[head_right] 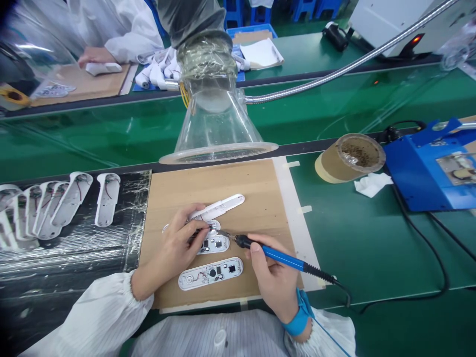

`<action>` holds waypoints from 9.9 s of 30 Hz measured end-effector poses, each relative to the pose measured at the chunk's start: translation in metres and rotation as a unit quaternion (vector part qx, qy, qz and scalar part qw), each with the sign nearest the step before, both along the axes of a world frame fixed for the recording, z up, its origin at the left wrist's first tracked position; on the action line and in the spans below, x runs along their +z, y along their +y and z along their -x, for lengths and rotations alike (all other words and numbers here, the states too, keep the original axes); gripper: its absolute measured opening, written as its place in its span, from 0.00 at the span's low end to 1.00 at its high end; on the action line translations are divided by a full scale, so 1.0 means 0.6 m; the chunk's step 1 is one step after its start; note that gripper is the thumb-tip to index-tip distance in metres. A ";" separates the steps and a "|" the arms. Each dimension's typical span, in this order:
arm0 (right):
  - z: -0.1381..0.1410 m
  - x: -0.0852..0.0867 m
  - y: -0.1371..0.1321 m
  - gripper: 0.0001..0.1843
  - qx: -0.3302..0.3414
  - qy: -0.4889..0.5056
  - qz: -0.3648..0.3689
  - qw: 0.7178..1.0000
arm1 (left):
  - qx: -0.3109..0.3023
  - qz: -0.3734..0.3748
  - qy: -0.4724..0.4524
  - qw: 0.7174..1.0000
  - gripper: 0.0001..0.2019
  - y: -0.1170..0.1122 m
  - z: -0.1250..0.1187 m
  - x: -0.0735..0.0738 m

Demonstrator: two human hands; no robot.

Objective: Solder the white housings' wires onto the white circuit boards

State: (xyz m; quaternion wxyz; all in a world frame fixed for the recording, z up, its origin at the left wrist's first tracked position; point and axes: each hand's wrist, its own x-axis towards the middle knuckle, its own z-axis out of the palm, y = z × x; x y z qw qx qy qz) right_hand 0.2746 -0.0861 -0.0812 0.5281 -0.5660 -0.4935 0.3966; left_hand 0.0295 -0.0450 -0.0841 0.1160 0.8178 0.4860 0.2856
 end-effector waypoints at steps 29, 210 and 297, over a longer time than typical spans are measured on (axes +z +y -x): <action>-0.001 0.005 0.009 0.08 -0.020 0.001 0.008 1.000 | 0.003 0.009 -0.003 1.000 0.05 -0.001 -0.002 0.002; -0.024 -0.041 -0.001 0.12 -0.108 0.073 -0.036 0.991 | -0.037 -0.022 0.185 0.982 0.16 0.094 0.093 0.025; -0.046 -0.017 -0.042 0.09 -0.029 0.056 -0.011 0.998 | -0.037 0.020 0.105 0.994 0.10 -0.021 -0.038 0.029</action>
